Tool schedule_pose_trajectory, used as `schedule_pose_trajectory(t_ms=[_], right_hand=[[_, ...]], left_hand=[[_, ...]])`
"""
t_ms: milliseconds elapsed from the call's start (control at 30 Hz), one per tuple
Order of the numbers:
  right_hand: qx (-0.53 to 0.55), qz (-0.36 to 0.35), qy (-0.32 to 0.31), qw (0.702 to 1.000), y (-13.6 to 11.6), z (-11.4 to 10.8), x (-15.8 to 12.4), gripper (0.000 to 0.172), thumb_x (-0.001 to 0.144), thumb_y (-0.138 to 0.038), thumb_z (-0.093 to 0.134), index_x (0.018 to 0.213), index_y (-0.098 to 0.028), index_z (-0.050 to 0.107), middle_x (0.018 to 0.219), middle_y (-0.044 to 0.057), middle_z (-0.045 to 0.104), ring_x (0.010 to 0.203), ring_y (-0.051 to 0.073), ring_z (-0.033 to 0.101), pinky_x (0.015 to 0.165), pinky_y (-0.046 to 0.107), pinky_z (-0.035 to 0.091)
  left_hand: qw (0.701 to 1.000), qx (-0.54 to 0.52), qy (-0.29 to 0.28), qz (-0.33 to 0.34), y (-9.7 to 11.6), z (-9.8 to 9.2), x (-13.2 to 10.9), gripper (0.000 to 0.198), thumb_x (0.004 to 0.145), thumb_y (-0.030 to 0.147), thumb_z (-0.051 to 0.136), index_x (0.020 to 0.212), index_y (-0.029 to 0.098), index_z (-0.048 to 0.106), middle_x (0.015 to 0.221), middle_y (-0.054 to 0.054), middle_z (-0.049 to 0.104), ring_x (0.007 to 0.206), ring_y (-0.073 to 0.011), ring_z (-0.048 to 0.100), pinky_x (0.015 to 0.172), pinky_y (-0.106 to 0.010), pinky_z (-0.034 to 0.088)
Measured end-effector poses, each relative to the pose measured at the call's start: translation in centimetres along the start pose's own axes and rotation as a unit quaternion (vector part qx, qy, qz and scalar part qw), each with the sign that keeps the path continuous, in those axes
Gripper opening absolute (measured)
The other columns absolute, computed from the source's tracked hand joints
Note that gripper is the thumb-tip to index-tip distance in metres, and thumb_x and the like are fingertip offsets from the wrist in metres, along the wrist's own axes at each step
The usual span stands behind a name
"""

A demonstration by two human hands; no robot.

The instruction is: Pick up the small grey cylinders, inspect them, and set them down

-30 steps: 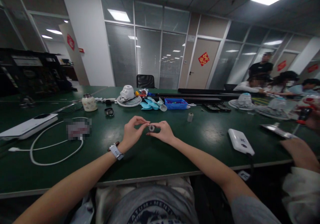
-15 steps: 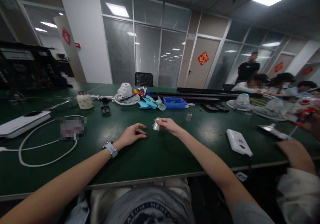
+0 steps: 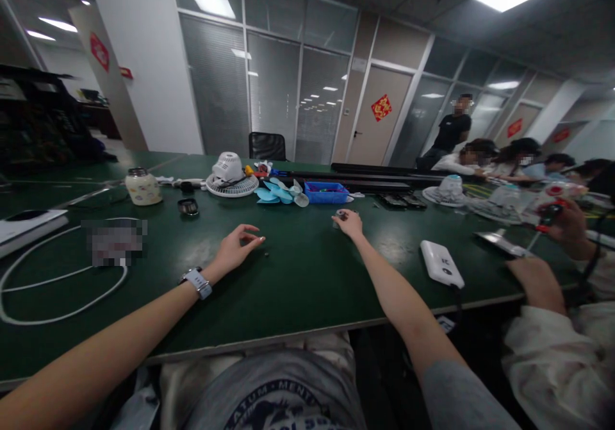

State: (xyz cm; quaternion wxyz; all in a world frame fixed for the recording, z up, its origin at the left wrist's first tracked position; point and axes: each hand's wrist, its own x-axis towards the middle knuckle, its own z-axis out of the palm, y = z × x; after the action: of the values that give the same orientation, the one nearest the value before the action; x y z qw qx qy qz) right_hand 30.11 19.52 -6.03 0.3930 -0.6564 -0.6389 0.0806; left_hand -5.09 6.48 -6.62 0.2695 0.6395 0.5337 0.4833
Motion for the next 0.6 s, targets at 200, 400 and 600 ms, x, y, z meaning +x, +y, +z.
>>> schedule_pose_trajectory(t_ms=[200, 400, 600], right_hand=[[-0.07, -0.083, 0.07, 0.992, -4.5, -1.3, -2.5, 0.056, 0.076, -0.038, 0.071, 0.127, -0.021, 0.054, 0.128, 0.013, 0.059, 0.117, 0.03, 0.053, 0.097, 0.047, 0.04], [0.003, -0.365, -0.112, 0.924, -13.0, 1.9, -10.6, 0.036, 0.085, -0.05, 0.059, 0.113, -0.029, 0.067, 0.117, 0.004, 0.067, 0.113, 0.024, 0.055, 0.095, 0.041, 0.039], [-0.01, -0.381, -0.213, 0.9, -13.9, 5.4, -13.2, 0.021, 0.089, -0.034, 0.058, 0.102, -0.028, 0.073, 0.103, -0.001, 0.073, 0.095, 0.017, 0.066, 0.085, 0.028, 0.045]], left_hand=[[0.997, -0.012, 0.07, -0.002, 0.2, 0.0, 0.1, 0.032, 0.071, 0.042, 0.073, 0.094, 0.021, 0.063, 0.077, -0.002, 0.069, 0.067, -0.0168, 0.06, 0.06, -0.024, 0.039], [0.991, 0.012, 0.128, -0.031, -0.2, 0.0, 0.5, 0.029, 0.08, 0.044, 0.061, 0.095, 0.02, 0.057, 0.074, -0.002, 0.069, 0.063, -0.0175, 0.06, 0.059, -0.026, 0.037], [0.991, 0.077, 0.107, -0.028, -0.4, 0.1, 0.6, 0.036, 0.082, 0.051, 0.051, 0.101, 0.02, 0.053, 0.081, -0.004, 0.071, 0.072, -0.02, 0.064, 0.063, -0.028, 0.041]])
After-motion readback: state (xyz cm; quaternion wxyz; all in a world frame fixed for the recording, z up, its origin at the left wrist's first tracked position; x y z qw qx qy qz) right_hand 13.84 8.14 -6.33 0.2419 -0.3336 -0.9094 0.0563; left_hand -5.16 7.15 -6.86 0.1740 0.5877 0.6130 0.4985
